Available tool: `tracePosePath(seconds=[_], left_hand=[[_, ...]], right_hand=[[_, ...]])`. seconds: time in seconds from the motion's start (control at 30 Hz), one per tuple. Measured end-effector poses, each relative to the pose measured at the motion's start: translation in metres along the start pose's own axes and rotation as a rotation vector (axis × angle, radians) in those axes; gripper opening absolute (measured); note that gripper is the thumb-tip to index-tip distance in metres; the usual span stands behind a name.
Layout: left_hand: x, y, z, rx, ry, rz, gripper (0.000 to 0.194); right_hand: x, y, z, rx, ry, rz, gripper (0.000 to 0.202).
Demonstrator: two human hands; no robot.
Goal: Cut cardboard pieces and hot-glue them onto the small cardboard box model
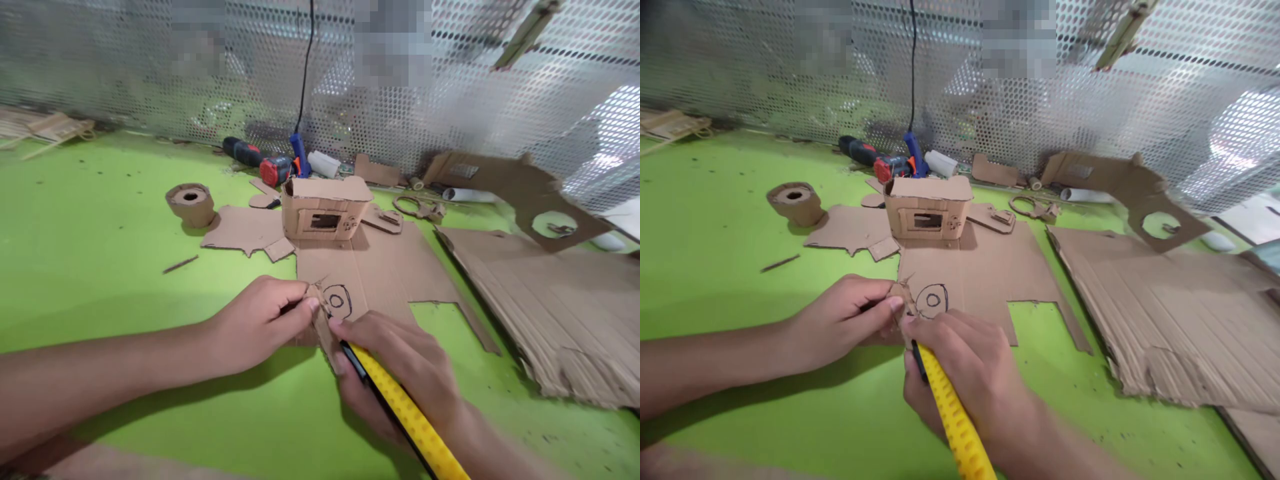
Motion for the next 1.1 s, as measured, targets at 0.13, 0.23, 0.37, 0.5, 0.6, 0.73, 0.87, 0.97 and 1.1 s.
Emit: tracePosePath(seconds=[0.13, 0.23, 0.37, 0.5, 0.6, 0.73, 0.87, 0.97, 1.1], left_hand=[[0.001, 0.002, -0.001, -0.015, -0.005, -0.009, 0.040], [0.000, 0.003, 0.000, -0.029, -0.018, -0.021, 0.042], [-0.003, 0.005, 0.000, -0.048, -0.043, -0.053, 0.042], [-0.003, 0.004, -0.001, -0.052, -0.044, -0.057, 0.041], [-0.004, 0.005, -0.001, -0.054, -0.055, -0.078, 0.039], [-0.009, 0.004, 0.001, -0.028, -0.090, -0.103, 0.038], [-0.016, 0.008, 0.000, -0.036, -0.162, -0.120, 0.041], [-0.024, 0.003, -0.002, 0.017, -0.227, -0.115, 0.039], [-0.028, -0.003, -0.006, 0.083, -0.264, -0.107, 0.035]], right_hand=[[-0.004, -0.001, 0.004, 0.053, -0.015, -0.053, 0.028], [-0.005, -0.002, 0.003, 0.068, -0.018, -0.055, 0.025], [-0.001, -0.003, -0.001, 0.048, 0.009, -0.045, 0.028], [0.000, -0.004, -0.003, 0.037, 0.015, -0.050, 0.029], [-0.003, -0.005, -0.001, 0.058, 0.008, -0.025, 0.030], [-0.012, -0.004, 0.002, 0.082, -0.006, 0.041, 0.037], [-0.028, -0.008, -0.004, 0.097, -0.152, 0.104, 0.033], [-0.036, -0.026, -0.012, 0.195, -0.287, 0.185, 0.022], [-0.016, -0.060, -0.013, 0.453, -0.194, 0.281, 0.009]])
Point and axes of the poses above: each hand's wrist, its own z-axis towards the middle knuckle, its own x-axis out of the palm, y = z × x, the point moved 10 cm from there along z, towards the middle knuckle, and after that the axes turned 6 degrees about x, right-handed, at the moved point
